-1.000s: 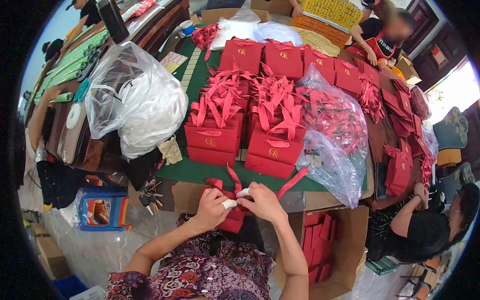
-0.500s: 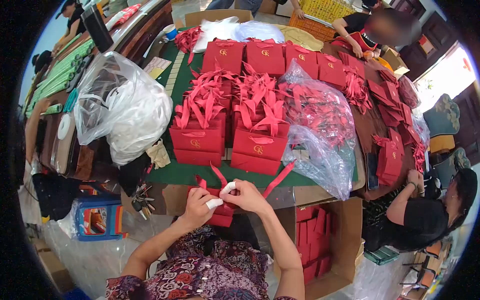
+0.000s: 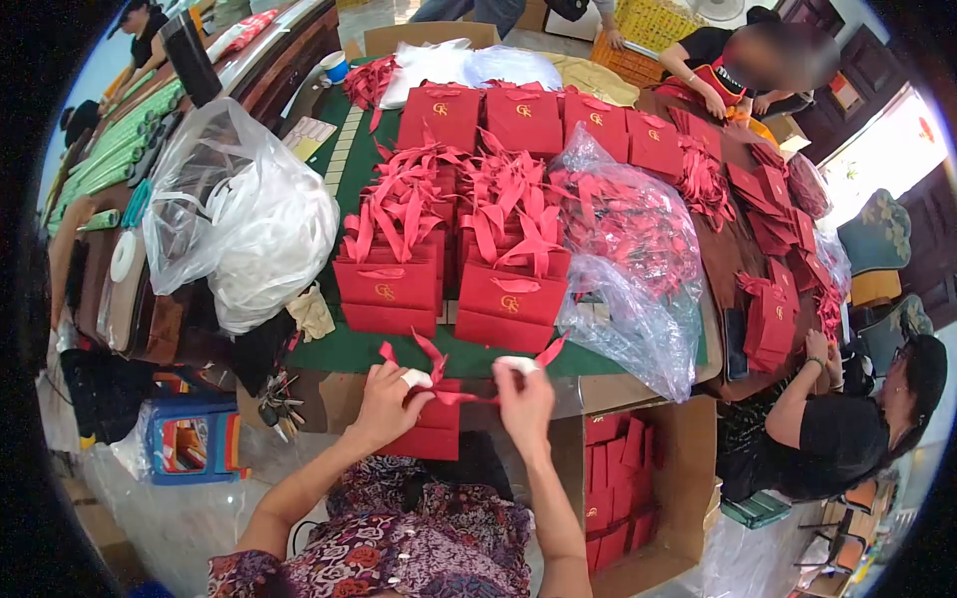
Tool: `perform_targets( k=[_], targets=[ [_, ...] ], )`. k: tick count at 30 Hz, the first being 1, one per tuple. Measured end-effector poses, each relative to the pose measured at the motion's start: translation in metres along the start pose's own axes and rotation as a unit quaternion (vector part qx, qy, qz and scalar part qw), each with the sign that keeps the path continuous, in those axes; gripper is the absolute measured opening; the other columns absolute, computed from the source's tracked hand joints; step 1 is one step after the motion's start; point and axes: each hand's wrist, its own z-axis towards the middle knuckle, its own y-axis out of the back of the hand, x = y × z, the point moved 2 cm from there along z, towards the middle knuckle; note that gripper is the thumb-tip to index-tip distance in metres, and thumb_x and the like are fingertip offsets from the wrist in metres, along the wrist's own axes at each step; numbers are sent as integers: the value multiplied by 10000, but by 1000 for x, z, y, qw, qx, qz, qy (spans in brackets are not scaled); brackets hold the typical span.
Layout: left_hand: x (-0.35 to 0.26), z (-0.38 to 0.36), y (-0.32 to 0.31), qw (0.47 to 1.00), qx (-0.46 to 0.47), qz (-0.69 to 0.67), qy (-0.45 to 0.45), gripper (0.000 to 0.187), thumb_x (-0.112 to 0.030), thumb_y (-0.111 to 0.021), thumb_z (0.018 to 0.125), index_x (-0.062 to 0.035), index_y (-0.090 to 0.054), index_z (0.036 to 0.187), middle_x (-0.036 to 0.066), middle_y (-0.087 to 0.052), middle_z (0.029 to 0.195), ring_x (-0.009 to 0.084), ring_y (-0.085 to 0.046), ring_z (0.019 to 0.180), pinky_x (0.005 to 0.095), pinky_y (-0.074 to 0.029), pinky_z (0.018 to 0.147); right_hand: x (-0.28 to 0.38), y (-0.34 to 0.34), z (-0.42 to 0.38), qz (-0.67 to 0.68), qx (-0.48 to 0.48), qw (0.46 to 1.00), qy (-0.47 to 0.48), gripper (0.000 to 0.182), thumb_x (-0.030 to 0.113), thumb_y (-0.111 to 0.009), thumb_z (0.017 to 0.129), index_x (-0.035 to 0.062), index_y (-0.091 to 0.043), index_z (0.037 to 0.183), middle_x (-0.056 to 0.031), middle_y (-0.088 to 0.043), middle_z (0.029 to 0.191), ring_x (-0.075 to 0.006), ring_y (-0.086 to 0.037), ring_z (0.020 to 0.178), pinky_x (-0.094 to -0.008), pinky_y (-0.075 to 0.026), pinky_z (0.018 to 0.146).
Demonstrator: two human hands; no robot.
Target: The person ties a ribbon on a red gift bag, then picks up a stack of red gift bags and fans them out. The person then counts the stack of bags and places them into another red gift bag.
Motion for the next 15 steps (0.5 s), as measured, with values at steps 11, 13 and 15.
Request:
perform_targets(
  k=[11,13,15],
  targets=[
    [18,11,-10,996,-75,23,41,213,-144,-756,769,-67,-665,945,93,-618,937,307,-552,919,416,-412,778,-44,25,24,-301,-147,940,65,236,204,-699,893,-5,-599,934,-161,-581,865,-351,-591,782,-452,-463,696],
    [12,8,-6,995,-99,9,14,214,-122,-744,782,-82,-669,978,71,-621,986,287,-560,942,405,-418,805,-46,26,24,-285,-137,946,69,204,174,-696,887,-1,-598,921,-155,-579,849,-341,-587,756,-436,-464,682],
    [4,0,-2,995,-98,-5,9,203,-118,-741,788,-88,-672,976,67,-625,992,282,-561,942,397,-417,807,-34,24,18,-234,-153,955,96,110,56,-687,853,10,-590,879,-133,-587,803,-295,-579,692,-381,-470,657]
  ],
)
